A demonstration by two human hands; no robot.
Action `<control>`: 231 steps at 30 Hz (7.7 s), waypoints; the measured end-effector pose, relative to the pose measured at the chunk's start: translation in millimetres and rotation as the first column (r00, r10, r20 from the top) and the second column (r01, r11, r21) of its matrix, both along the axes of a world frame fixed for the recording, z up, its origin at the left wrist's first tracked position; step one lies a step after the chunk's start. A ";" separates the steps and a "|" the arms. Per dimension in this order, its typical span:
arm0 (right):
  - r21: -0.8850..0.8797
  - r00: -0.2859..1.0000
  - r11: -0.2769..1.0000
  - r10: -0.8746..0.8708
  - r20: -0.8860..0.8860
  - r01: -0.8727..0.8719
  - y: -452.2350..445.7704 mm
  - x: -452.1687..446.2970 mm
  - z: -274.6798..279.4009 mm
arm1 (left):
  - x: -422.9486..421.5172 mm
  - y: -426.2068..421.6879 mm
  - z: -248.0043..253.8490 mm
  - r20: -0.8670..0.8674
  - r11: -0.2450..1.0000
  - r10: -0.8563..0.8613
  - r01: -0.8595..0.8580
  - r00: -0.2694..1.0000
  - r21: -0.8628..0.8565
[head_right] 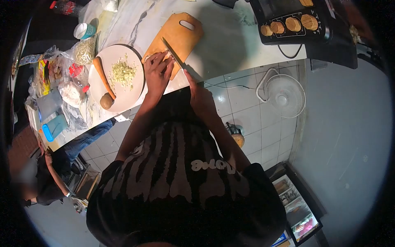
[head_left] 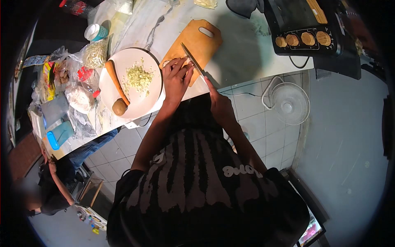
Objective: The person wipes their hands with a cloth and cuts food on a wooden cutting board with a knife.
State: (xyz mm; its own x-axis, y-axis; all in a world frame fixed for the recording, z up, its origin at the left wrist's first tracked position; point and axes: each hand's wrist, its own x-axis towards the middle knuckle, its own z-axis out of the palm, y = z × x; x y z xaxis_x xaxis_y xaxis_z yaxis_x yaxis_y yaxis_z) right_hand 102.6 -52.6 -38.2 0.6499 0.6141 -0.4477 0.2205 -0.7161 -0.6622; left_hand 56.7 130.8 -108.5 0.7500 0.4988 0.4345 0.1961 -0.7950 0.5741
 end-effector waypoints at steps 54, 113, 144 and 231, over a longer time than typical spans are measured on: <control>0.319 0.970 0.946 -0.121 0.209 0.050 54.3 62.3 -27.9 | -2.6 -0.1 7.6 0.161 0.973 0.147 -0.113 0.976 -0.201; 0.504 0.940 0.802 0.334 0.063 -0.319 120.5 156.6 -41.0 | 10.9 -21.1 11.7 0.103 0.879 0.472 -0.459 0.876 -0.127; 0.407 0.884 0.786 0.425 0.193 -0.466 97.5 172.0 -44.1 | 43.1 -4.0 52.3 -0.145 0.979 0.203 -0.200 0.968 0.037; 0.241 0.986 0.956 0.158 0.055 -0.167 -43.4 181.3 9.0 | 91.1 -4.5 29.9 -0.028 0.945 0.300 -0.293 0.953 0.144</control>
State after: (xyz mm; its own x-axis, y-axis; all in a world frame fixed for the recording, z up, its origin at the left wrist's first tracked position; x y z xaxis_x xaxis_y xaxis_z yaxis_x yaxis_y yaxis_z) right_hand 283.9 -95.9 -29.1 0.5448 0.8004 -0.2502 0.3462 -0.4865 -0.8022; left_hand 147.8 126.2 -78.5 0.5992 0.6405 0.4802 0.4603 -0.7665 0.4479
